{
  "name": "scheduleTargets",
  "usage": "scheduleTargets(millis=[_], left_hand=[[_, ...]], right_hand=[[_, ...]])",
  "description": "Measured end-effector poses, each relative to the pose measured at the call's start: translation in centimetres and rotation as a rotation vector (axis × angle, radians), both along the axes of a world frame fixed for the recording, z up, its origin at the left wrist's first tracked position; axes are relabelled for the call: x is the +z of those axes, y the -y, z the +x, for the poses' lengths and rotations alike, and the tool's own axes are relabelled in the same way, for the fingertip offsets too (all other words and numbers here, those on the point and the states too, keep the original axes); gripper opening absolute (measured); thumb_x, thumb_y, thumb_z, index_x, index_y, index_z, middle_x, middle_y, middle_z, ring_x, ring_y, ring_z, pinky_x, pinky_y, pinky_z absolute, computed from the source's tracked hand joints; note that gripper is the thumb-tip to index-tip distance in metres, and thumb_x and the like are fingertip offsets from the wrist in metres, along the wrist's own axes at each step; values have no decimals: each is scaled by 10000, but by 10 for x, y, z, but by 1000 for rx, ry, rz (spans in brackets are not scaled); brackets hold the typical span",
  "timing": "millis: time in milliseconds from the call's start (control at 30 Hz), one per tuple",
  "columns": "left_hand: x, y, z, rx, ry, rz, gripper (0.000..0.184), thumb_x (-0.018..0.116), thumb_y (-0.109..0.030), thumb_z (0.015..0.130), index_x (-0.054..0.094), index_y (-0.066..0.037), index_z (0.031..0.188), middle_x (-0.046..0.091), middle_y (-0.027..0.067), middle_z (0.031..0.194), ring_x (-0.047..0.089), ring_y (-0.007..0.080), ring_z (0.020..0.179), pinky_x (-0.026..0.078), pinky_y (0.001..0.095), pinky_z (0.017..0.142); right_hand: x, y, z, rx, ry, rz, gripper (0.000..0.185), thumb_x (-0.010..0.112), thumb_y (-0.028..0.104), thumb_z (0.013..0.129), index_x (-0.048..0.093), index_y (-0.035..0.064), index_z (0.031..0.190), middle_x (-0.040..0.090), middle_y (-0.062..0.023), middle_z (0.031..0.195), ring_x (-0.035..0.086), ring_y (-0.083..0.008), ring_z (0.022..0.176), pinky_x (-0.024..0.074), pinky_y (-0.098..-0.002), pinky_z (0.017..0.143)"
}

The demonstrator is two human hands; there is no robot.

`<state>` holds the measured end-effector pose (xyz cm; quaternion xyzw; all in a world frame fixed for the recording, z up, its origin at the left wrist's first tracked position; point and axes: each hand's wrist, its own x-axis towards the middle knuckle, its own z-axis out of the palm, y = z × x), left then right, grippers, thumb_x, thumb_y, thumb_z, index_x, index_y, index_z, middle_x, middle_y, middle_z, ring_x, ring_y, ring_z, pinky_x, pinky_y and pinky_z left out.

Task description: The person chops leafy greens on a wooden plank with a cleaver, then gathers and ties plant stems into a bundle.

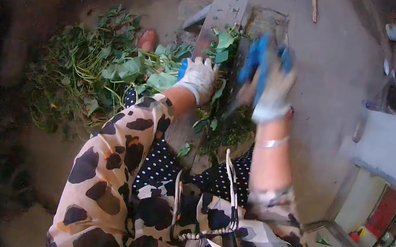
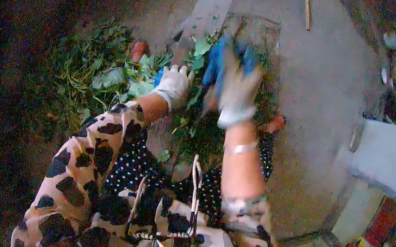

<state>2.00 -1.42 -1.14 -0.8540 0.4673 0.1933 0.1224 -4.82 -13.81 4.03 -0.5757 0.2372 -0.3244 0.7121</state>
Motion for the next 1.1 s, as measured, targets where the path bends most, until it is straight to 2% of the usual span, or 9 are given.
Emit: scheduleTargets(millis=[167, 233, 300, 733, 800, 900, 1000, 1033, 1100], left_hand=[[-7, -18, -15, -36, 55, -85, 565, 603, -230, 701, 428, -93, 1221, 473, 120, 1131, 465, 301, 1025, 383, 468, 852], [-1, -14, -15, -94, 96, -87, 595, 615, -238, 688, 420, -90, 1230, 473, 120, 1129, 464, 301, 1024, 379, 474, 859], [11, -6, -11, -69, 11, -25, 519, 585, -228, 720, 446, -79, 1197, 471, 135, 1134, 448, 309, 1058, 362, 476, 884], [-5, -13, -21, 3, 49, -219, 409, 570, -201, 726, 501, -77, 1111, 502, 111, 1054, 465, 290, 1009, 359, 482, 843], [-14, -10, -23, -18, 54, -232, 411, 561, -200, 734, 497, -70, 1119, 501, 115, 1073, 458, 297, 1028, 351, 485, 865], [7, 5, -10, -43, -68, -20, 497, 610, -200, 690, 474, -62, 1149, 486, 147, 1135, 447, 319, 1080, 351, 480, 896], [3, 14, -2, 62, -121, -16, 541, 633, -191, 662, 465, -63, 1160, 483, 155, 1141, 447, 322, 1093, 365, 473, 884], [2, 14, -2, 63, -124, -26, 541, 633, -191, 662, 465, -63, 1160, 483, 155, 1141, 447, 322, 1093, 365, 473, 884], [1, 13, -4, 100, -119, -76, 566, 645, -185, 649, 457, -56, 1167, 469, 159, 1156, 442, 328, 1102, 354, 489, 908]], right_hand=[[15, -10, -16, 29, -99, 237, 200, 640, 230, 778, 581, 41, 759, 563, -55, 622, 500, -144, 416, 391, -263, 350], [29, 58, 25, 328, -131, -394, 239, 608, 286, 800, 581, 56, 739, 542, -38, 610, 469, -137, 455, 394, -274, 412], [48, 87, 65, 370, -143, 254, 231, 597, 289, 808, 574, 62, 772, 532, -29, 612, 475, -133, 510, 414, -279, 480], [37, 5, -1, 73, -230, 242, 200, 622, 236, 801, 561, 53, 749, 534, -36, 609, 479, -140, 425, 381, -272, 379], [27, 77, 40, 272, -172, -634, 231, 598, 269, 812, 565, 47, 756, 493, -14, 610, 460, -120, 475, 380, -264, 430], [32, 109, 81, 362, -136, 61, 247, 577, 284, 819, 573, 42, 769, 475, -9, 625, 445, -117, 512, 374, -268, 464], [36, 80, 69, 293, -301, -698, 264, 572, 302, 818, 580, 41, 778, 500, -22, 591, 444, -127, 477, 365, -283, 428], [46, 38, 48, 96, -217, -4, 274, 593, 314, 801, 580, 43, 768, 510, -29, 576, 463, -128, 465, 378, -282, 413], [39, -10, 6, -26, -96, 203, 257, 617, 311, 791, 579, 59, 756, 542, -31, 614, 474, -122, 440, 382, -256, 391]])
